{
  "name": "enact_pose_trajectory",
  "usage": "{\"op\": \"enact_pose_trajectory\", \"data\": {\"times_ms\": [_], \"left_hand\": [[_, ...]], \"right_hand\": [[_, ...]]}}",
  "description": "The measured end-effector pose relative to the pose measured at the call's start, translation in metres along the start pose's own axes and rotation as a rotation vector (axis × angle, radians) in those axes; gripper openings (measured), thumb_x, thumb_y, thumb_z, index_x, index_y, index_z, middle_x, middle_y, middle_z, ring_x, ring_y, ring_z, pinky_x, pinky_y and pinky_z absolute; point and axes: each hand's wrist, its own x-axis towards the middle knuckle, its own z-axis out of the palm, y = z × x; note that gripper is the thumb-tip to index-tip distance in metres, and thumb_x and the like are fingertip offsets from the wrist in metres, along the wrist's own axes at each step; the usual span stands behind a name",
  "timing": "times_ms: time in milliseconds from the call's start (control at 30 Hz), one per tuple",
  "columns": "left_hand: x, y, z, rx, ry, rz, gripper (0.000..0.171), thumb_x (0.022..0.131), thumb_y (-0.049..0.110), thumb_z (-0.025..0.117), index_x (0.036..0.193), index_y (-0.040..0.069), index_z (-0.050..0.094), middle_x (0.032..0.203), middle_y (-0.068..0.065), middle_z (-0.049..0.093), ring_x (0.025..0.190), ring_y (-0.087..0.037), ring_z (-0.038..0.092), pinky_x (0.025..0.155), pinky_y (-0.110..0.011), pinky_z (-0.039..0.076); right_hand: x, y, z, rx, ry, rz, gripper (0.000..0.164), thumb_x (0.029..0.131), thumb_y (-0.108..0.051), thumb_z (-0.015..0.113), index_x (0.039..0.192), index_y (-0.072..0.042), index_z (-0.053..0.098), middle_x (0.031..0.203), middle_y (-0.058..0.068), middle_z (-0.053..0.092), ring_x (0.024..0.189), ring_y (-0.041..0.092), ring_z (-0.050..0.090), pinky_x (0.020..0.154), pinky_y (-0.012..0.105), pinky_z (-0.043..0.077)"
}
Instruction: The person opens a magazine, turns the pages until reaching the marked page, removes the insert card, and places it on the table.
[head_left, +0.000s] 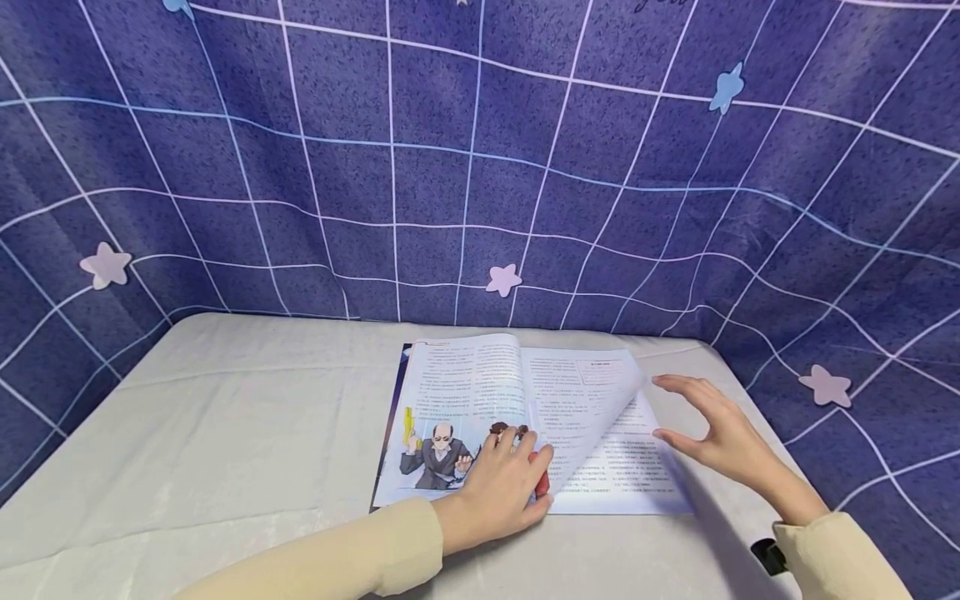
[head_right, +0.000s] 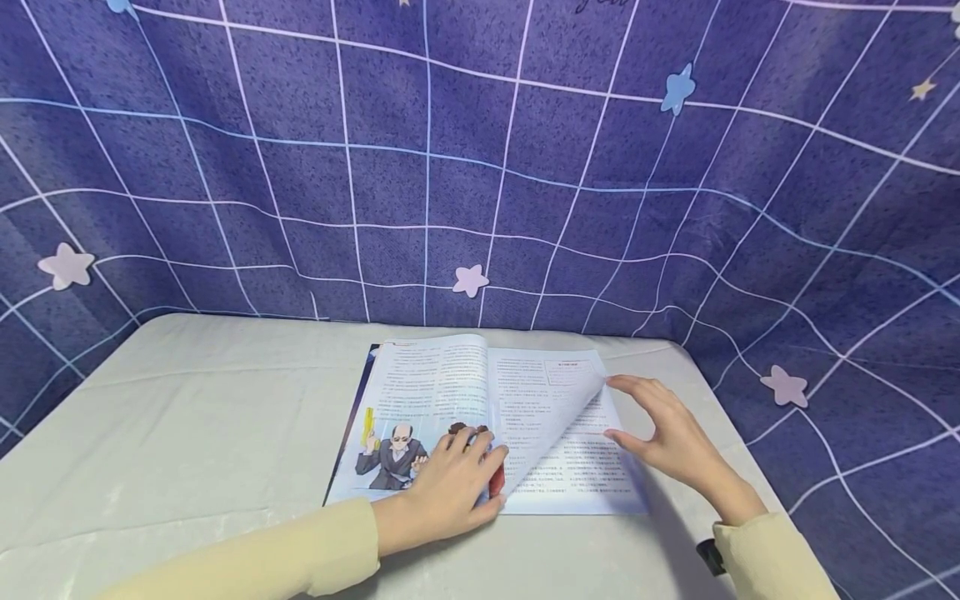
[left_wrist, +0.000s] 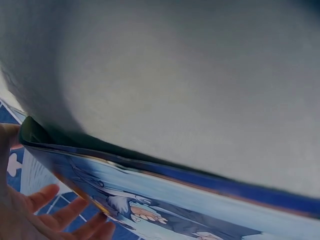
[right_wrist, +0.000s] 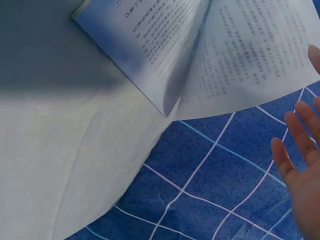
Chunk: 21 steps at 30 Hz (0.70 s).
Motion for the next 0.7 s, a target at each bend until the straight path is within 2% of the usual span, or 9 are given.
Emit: {"op": "enact_pose_trajectory", "data": {"times_ms": [133,400,700], "left_hand": [[0.0,-0.001,0.0,-0.005,0.023,0.001,0.059,0.077,0.056,0.054,0.122,0.018,0.049,0.113,-0.006,0.055,0.103,-0.025,0.051,0.079,-0.038,0.042],[-0.001,-0.001,0.0,-0.019,0.033,0.001,0.072,0.077,0.056,0.055,0.135,0.016,0.039,0.125,-0.008,0.049,0.11,-0.026,0.048,0.086,-0.039,0.04],[0.0,-0.002,-0.003,-0.033,0.043,-0.01,0.091,0.075,0.057,0.058,0.144,0.012,0.021,0.14,-0.015,0.034,0.12,-0.032,0.042,0.095,-0.043,0.038]], "right_hand": [[-0.002,0.001,0.0,-0.004,-0.014,0.012,0.066,0.054,-0.006,0.081,0.115,0.002,0.058,0.112,0.015,0.061,0.114,0.004,0.047,0.1,0.011,0.028],[-0.007,0.0,0.001,-0.027,-0.105,0.105,0.062,0.058,-0.01,0.082,0.115,-0.001,0.059,0.113,0.01,0.062,0.109,0.006,0.049,0.1,0.008,0.025],[-0.017,0.002,0.012,-0.024,-0.131,0.016,0.058,0.058,-0.01,0.082,0.111,-0.004,0.06,0.108,0.007,0.063,0.101,0.01,0.052,0.097,0.006,0.025]]}}
